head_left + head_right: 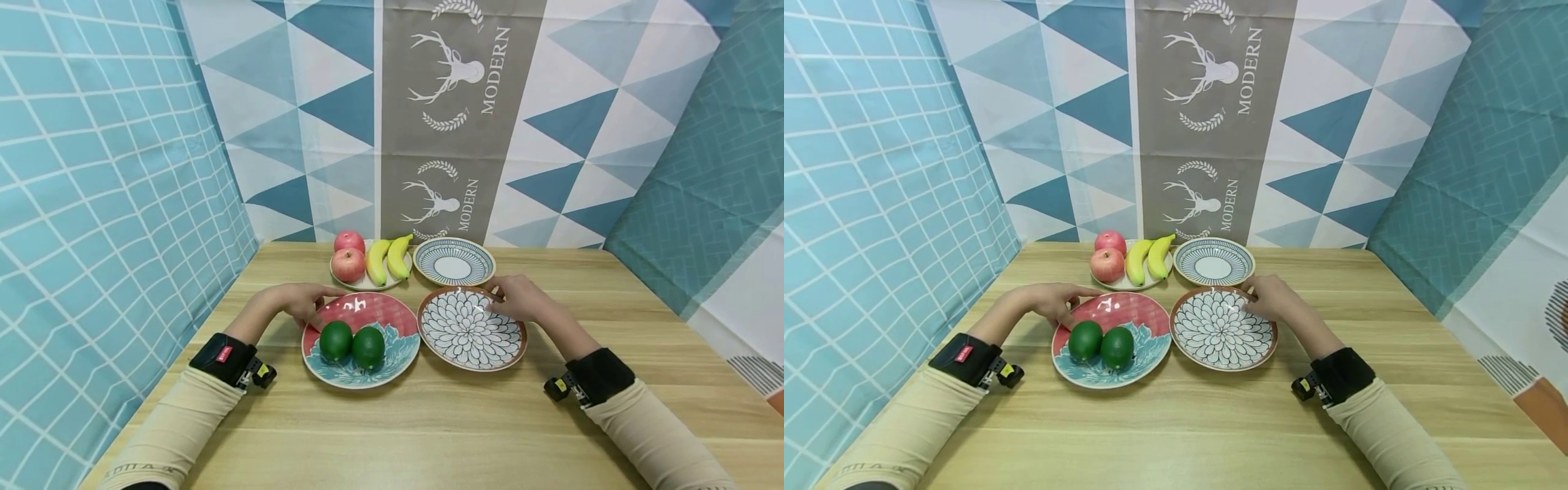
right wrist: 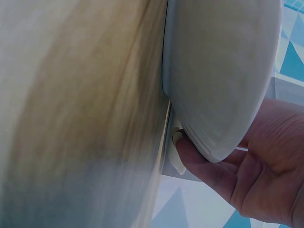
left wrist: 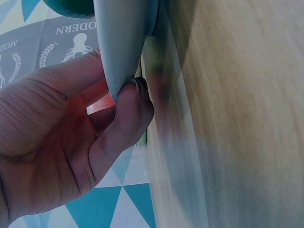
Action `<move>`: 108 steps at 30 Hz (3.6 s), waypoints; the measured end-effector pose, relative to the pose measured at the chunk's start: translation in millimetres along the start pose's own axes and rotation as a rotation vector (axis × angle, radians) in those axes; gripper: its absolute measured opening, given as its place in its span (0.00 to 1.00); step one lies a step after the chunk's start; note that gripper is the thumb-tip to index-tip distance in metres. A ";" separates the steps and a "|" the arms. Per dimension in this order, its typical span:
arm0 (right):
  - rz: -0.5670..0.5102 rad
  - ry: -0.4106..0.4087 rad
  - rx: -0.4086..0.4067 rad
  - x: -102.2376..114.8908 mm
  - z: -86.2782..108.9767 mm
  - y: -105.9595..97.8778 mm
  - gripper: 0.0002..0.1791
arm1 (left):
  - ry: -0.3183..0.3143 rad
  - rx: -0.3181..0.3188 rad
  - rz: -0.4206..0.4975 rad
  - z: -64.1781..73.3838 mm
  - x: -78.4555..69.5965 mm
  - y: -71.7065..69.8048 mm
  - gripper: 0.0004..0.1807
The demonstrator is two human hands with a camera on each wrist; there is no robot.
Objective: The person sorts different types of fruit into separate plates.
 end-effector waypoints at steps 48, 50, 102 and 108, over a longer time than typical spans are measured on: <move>0.027 0.136 0.011 -5.5 -3.7 2.2 0.16 | 0.090 -0.194 -0.288 -26.2 -135.2 -88.0 0.36; 0.046 0.138 0.016 -3.8 -4.3 2.6 0.17 | 0.061 -0.203 -0.301 -39.1 -139.7 -91.3 0.35; 0.160 0.121 -0.006 6.8 -3.7 4.4 0.17 | -0.249 -0.627 -0.367 -195.7 -117.6 -75.5 0.26; 0.163 0.125 -0.006 7.0 -3.6 4.1 0.16 | -0.285 -0.614 -0.365 -203.9 -109.0 -71.2 0.28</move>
Point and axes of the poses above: each hand's wrist, its own z-axis away from the middle knuckle, its own y-axis out of the palm, x = y × z, the point moved 8 cm from there along -z, towards the middle knuckle
